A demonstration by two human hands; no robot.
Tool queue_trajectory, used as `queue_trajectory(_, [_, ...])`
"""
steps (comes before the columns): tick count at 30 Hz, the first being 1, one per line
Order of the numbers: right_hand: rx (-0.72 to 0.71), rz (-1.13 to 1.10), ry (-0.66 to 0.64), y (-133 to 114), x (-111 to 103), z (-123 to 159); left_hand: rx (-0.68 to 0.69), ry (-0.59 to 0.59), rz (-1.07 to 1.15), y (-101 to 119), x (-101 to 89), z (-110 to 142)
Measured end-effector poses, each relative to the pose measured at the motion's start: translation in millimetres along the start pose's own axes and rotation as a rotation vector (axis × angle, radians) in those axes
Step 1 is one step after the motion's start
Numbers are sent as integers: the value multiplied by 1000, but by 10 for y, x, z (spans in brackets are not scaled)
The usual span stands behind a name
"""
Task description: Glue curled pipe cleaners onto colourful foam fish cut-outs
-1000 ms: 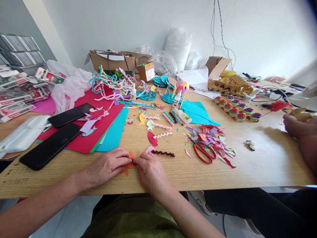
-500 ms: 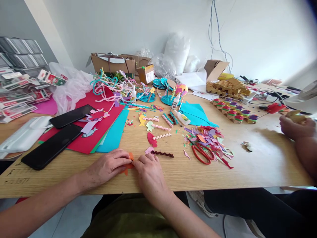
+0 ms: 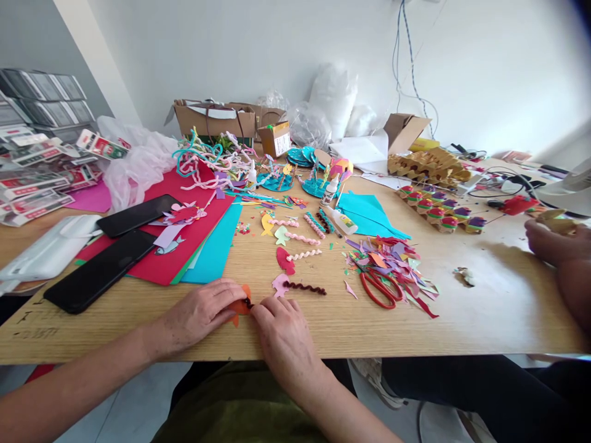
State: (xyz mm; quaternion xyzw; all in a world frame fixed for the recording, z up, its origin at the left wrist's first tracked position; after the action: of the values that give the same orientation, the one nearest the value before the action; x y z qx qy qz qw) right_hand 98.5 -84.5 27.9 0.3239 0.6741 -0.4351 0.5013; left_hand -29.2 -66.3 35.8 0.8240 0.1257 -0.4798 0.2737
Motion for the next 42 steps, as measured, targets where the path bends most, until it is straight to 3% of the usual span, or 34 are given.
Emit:
queue_trajectory(10, [-6,-10,-1,-6,-28,1,87,-8,-69,60,-22,11])
queue_trajectory(21, [-66,-31,-8,34,-44,129,1,0,-72,-2,-18,64])
queue_trajectory(33, [-35,85,-16,-55,-61,-106,-25,80,-161,-151,-248,40])
queue_trajectory(42, [78,146,-104,18,-203,-471,-76,71,-208,-334,-267,22])
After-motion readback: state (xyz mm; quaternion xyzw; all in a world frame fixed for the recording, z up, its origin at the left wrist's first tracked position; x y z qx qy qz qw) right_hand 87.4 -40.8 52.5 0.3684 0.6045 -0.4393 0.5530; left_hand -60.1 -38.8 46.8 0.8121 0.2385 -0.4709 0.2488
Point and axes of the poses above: each hand's wrist, its own z-axis away from the middle knuckle, its own x-axis out of the palm, y = z × x, the point moved 6 cm from there along -z, towards the middle knuckle, and after that the axes turned 8 degrees about x, right-handed, at the moved point
